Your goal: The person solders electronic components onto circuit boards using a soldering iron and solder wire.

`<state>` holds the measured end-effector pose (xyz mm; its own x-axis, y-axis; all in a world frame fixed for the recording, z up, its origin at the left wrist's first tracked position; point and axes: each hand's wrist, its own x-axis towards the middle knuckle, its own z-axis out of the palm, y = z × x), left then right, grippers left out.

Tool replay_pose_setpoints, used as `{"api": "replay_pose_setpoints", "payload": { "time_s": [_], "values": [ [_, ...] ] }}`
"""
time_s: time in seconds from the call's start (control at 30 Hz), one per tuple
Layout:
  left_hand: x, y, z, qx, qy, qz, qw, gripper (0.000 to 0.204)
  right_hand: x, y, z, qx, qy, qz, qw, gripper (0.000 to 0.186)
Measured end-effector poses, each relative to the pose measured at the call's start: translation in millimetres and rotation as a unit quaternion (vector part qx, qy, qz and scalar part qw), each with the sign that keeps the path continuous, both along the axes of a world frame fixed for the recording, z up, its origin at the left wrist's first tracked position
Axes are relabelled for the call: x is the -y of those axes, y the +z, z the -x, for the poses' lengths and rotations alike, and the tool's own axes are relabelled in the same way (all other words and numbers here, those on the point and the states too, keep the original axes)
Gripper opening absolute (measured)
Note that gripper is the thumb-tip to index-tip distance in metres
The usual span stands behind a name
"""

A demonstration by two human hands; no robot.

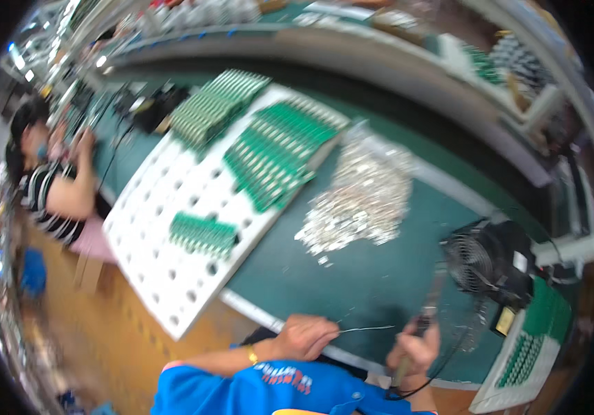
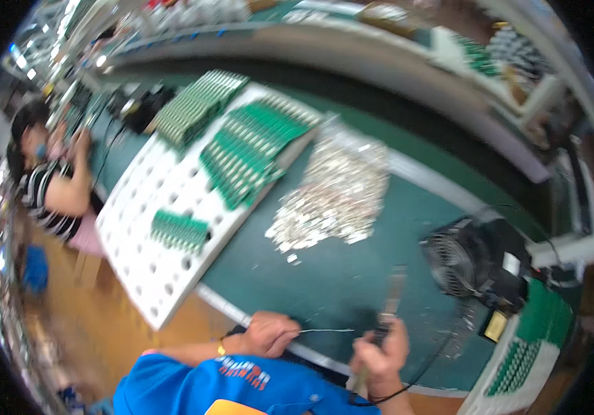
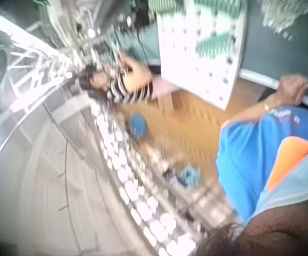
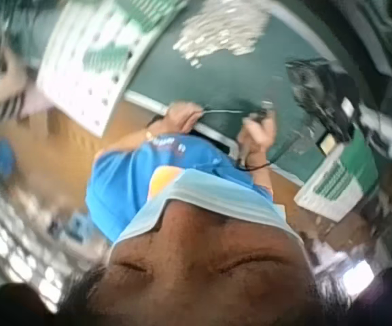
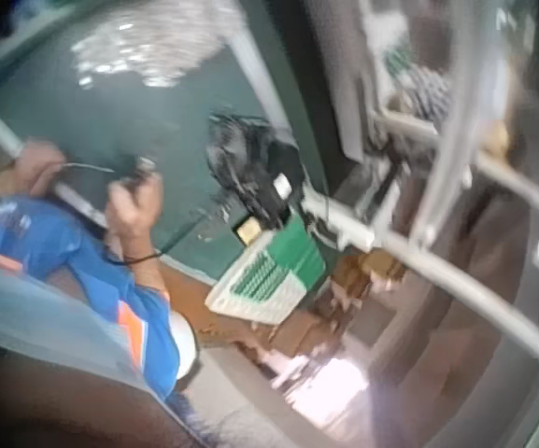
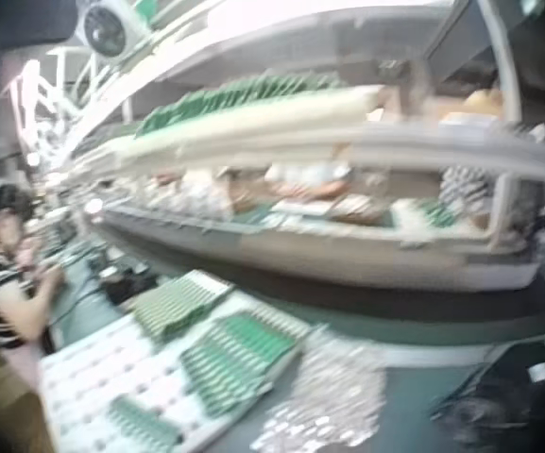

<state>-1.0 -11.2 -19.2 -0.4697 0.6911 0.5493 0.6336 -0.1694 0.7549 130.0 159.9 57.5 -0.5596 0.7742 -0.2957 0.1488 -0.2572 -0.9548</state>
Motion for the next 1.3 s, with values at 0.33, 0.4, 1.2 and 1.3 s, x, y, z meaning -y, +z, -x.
{"api": "replay_pose_setpoints", "payload": {
  "time_s": [0.33, 0.4, 1.2, 1.3],
  "values": [
    [5.8, 6.5, -5.6, 0.053, 0.003, -0.052, 0.997, 0.010, -20.2, -46.5, 9.2, -0.158, 0.129, -0.619, 0.759, 0.029],
    [13.5, 11.5, -5.1, 0.065, 0.014, -0.061, 0.996, 0.010, -13.7, -42.1, 9.1, -0.143, 0.128, -0.607, 0.771, 0.018],
    [197.9, 75.1, 178.7, 0.412, 0.442, 0.202, 0.771, 0.021, -13.7, -44.8, 22.4, -0.180, 0.194, -0.632, 0.728, 0.021],
    [195.4, 76.9, 195.6, 0.444, 0.411, 0.228, 0.763, 0.019, -13.0, -46.9, 23.6, -0.196, 0.200, -0.613, 0.739, 0.024]
  ]
}}
